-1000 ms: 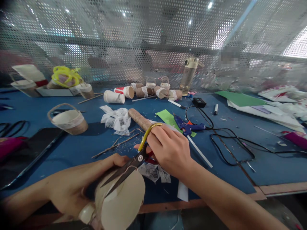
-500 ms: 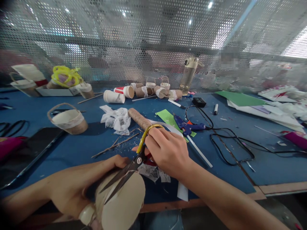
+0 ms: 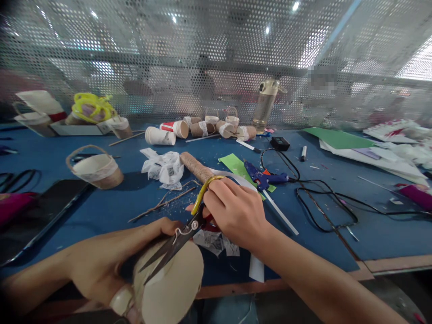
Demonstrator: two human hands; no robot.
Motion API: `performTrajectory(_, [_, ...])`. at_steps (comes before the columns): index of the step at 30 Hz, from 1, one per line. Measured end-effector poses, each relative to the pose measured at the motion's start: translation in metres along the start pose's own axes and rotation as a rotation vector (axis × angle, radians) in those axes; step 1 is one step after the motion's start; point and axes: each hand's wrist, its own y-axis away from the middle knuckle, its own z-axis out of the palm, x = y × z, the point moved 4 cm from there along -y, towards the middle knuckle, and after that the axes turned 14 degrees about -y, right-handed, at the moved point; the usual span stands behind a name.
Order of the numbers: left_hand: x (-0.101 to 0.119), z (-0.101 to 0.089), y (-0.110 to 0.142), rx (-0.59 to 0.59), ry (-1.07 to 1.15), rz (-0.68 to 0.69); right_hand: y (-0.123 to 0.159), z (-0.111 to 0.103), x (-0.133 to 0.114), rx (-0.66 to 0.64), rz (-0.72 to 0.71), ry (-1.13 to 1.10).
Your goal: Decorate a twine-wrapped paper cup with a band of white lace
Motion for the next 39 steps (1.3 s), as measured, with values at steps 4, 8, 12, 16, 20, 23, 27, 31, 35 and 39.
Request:
performTrajectory(4, [0.000,0.001,0.000,0.006,0.012,-0.022,-0.001,0.001,0.000,0.005,0.009,-0.008])
performTrajectory(8, [0.001,0.000,-0.001,-0.011,0.010,-0.046,0.002,0.000,-0.001,0.014,0.029,-0.060])
performTrajectory(12, [-0.002,-0.003,0.000,-0.043,-0.088,-0.087,0.006,0.000,0.009,-0.006,0.167,-0.168])
performTrajectory(16, [-0.005,-0.005,0.004,-0.031,-0.160,-0.106,0.009,0.004,0.024,-0.028,0.307,-0.198])
performTrajectory(20, [-0.003,-0.009,0.005,0.055,-0.252,-0.133,0.007,0.009,0.033,0.007,0.309,-0.136])
performTrajectory(23, [0.000,-0.013,0.003,0.125,-0.366,-0.157,0.006,0.010,0.034,0.018,0.302,-0.166])
performTrajectory(27, [0.001,-0.015,0.002,0.155,-0.478,-0.137,0.008,0.010,0.034,-0.018,0.349,-0.279])
performTrajectory(31, [-0.001,-0.017,0.002,0.147,-0.536,-0.220,0.009,0.010,0.033,-0.058,0.397,-0.317])
performTrajectory(35, [-0.002,-0.017,0.004,0.155,-0.529,-0.275,0.007,0.006,0.029,-0.031,0.401,-0.328])
performTrajectory(39, [-0.003,-0.019,0.009,0.279,-0.406,-0.256,0.006,0.008,0.026,-0.023,0.525,-0.555])
